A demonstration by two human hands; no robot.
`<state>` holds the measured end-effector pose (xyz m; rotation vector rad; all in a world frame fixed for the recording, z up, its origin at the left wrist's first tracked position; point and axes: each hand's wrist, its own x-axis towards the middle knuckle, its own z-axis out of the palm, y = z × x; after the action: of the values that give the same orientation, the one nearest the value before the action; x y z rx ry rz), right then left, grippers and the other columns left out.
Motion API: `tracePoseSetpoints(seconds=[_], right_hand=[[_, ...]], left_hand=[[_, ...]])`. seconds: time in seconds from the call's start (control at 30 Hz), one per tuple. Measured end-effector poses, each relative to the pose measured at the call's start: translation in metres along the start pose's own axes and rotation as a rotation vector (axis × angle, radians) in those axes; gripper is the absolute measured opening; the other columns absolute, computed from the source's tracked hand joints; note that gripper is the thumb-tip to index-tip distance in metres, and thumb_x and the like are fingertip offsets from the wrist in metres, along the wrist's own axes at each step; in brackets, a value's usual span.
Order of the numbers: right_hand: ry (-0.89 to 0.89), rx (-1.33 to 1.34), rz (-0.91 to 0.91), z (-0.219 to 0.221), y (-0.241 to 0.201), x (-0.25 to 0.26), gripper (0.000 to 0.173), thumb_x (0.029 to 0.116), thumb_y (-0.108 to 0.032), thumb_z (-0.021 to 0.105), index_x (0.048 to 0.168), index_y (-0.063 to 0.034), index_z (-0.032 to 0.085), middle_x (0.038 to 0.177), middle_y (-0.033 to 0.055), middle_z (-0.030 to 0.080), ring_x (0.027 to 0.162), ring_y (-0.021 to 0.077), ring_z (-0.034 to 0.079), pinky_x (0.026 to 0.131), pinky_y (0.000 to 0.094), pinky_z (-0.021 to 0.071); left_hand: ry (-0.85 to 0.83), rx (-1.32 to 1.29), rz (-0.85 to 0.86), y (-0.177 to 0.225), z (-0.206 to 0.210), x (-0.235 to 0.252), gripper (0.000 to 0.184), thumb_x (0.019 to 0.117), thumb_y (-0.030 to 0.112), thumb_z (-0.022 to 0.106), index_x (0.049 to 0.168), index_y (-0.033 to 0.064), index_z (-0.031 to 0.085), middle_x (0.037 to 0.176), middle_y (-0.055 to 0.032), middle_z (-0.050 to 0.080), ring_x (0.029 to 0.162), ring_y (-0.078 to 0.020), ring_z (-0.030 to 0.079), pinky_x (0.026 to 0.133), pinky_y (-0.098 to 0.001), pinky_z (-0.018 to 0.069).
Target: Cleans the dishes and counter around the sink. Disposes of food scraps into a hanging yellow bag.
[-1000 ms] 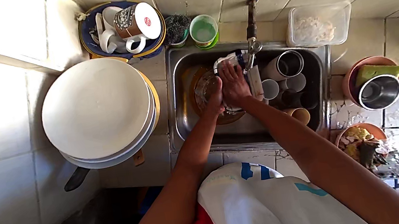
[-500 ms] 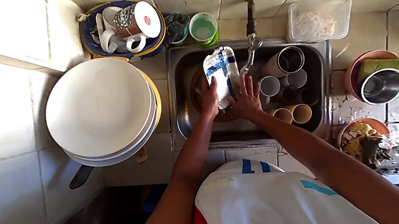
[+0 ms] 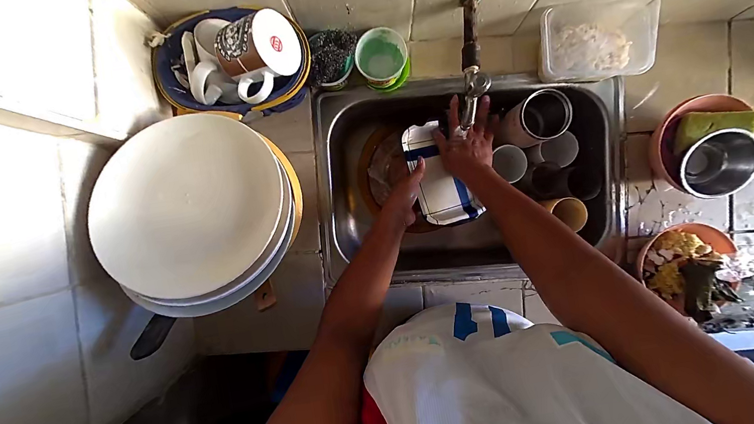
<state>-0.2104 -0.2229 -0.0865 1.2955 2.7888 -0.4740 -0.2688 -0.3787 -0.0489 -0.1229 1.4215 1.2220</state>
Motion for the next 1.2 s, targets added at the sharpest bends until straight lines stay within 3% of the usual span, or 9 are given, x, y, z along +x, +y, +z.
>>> tracePoseSetpoints(seconds=[0.07, 0.23, 0.3, 0.4, 0.53, 0.77, 0.9, 1.03, 1.2], right_hand=[[-0.028, -0.031, -0.102, 0.002, -0.005, -0.008, 0.085, 0.1038, -0.063, 0.031, 0.166, -0.0075, 0.012, 0.171, 0.0249, 0.007, 0.159, 0.0447, 0.0, 0.12, 0.0747, -0.0056], [-0.269, -0.024, -0.606, 0.011, -0.012, -0.039, 0.059, 0.1088, -0.029, 0.029, 0.163, -0.008, 0.027, 0.173, 0.0108, 0.015, 0.16, 0.0354, 0.01, 0.125, 0.0656, 0.008], [-0.309, -0.05, -0.835, 0.013, 0.006, -0.026, 0.059, 0.1093, -0.035, 0.029, 0.16, -0.0058, 0.034, 0.172, 0.0087, 0.022, 0.159, 0.0327, 0.018, 0.126, 0.0617, 0.0105], [-0.277, -0.087, -0.564, 0.005, 0.0, -0.024, 0.07, 0.1075, -0.052, 0.032, 0.166, -0.0142, 0.021, 0.174, 0.0071, 0.014, 0.159, 0.0306, 0.016, 0.125, 0.0622, 0.0137], [-0.088, -0.028, -0.129, 0.01, -0.042, -0.034, 0.078, 0.1041, -0.043, 0.038, 0.161, 0.0064, 0.018, 0.168, 0.0327, -0.003, 0.158, 0.0447, -0.001, 0.126, 0.0643, 0.0057], [-0.245, -0.037, -0.406, -0.005, -0.035, -0.031, 0.053, 0.1082, -0.037, 0.033, 0.161, -0.0278, 0.038, 0.174, 0.0138, -0.001, 0.159, 0.0397, -0.006, 0.119, 0.0745, -0.0042], [-0.317, -0.021, -0.719, -0.01, -0.011, -0.033, 0.055, 0.1086, -0.037, 0.035, 0.158, -0.0139, 0.043, 0.171, 0.0179, 0.017, 0.159, 0.0415, 0.005, 0.123, 0.0711, -0.0041], [-0.431, -0.096, -1.003, -0.008, 0.008, -0.065, 0.064, 0.1066, -0.038, 0.046, 0.154, 0.0043, 0.041, 0.164, 0.0221, 0.035, 0.155, 0.0394, 0.028, 0.126, 0.0627, 0.0133], [-0.316, -0.074, -0.916, -0.009, 0.046, -0.091, 0.068, 0.1039, -0.05, 0.051, 0.15, -0.0001, 0.049, 0.16, 0.0171, 0.044, 0.15, 0.0367, 0.037, 0.124, 0.0601, 0.0229]], left_hand=[[-0.007, -0.055, -0.035, -0.007, -0.002, 0.009, 0.071, 0.1023, 0.063, 0.045, 0.161, 0.0244, 0.03, 0.155, -0.0121, 0.047, 0.14, -0.0284, 0.048, 0.11, -0.0536, 0.0447], [-0.189, -0.219, 0.052, -0.016, -0.012, 0.033, 0.061, 0.1061, 0.06, 0.033, 0.147, 0.0173, 0.048, 0.13, -0.0085, 0.065, 0.117, -0.0203, 0.064, 0.097, -0.0435, 0.0552], [-0.16, -0.21, 0.018, -0.02, -0.018, 0.032, 0.066, 0.1045, 0.064, 0.034, 0.151, 0.0187, 0.044, 0.135, -0.0094, 0.062, 0.121, -0.0218, 0.062, 0.099, -0.0451, 0.0539], [-0.097, -0.244, -0.023, -0.022, -0.015, 0.029, 0.068, 0.1033, 0.064, 0.039, 0.152, 0.0172, 0.042, 0.138, -0.0121, 0.061, 0.123, -0.0262, 0.061, 0.101, -0.0493, 0.0531], [-0.24, -0.302, 0.066, -0.016, -0.012, 0.034, 0.062, 0.1057, 0.062, 0.031, 0.143, 0.0168, 0.051, 0.127, -0.0076, 0.067, 0.115, -0.0203, 0.065, 0.096, -0.0439, 0.0558], [-0.325, -0.252, 0.07, -0.014, -0.024, 0.039, 0.068, 0.1039, 0.067, 0.026, 0.143, 0.0166, 0.049, 0.129, -0.0077, 0.065, 0.118, -0.0198, 0.063, 0.097, -0.0415, 0.0549], [-0.277, -0.251, 0.025, -0.012, -0.028, 0.037, 0.073, 0.1012, 0.071, 0.025, 0.142, 0.0168, 0.05, 0.122, -0.0081, 0.068, 0.111, -0.021, 0.067, 0.093, -0.043, 0.0576], [-0.229, -0.262, 0.104, -0.012, -0.034, 0.039, 0.074, 0.1036, 0.069, 0.019, 0.148, 0.0157, 0.045, 0.126, -0.0085, 0.067, 0.113, -0.0191, 0.065, 0.094, -0.0405, 0.0567], [-0.134, -0.317, 0.199, -0.002, -0.034, 0.041, 0.064, 0.1085, 0.056, 0.03, 0.157, 0.0153, 0.032, 0.149, -0.0107, 0.051, 0.134, -0.0229, 0.053, 0.109, -0.0468, 0.048]])
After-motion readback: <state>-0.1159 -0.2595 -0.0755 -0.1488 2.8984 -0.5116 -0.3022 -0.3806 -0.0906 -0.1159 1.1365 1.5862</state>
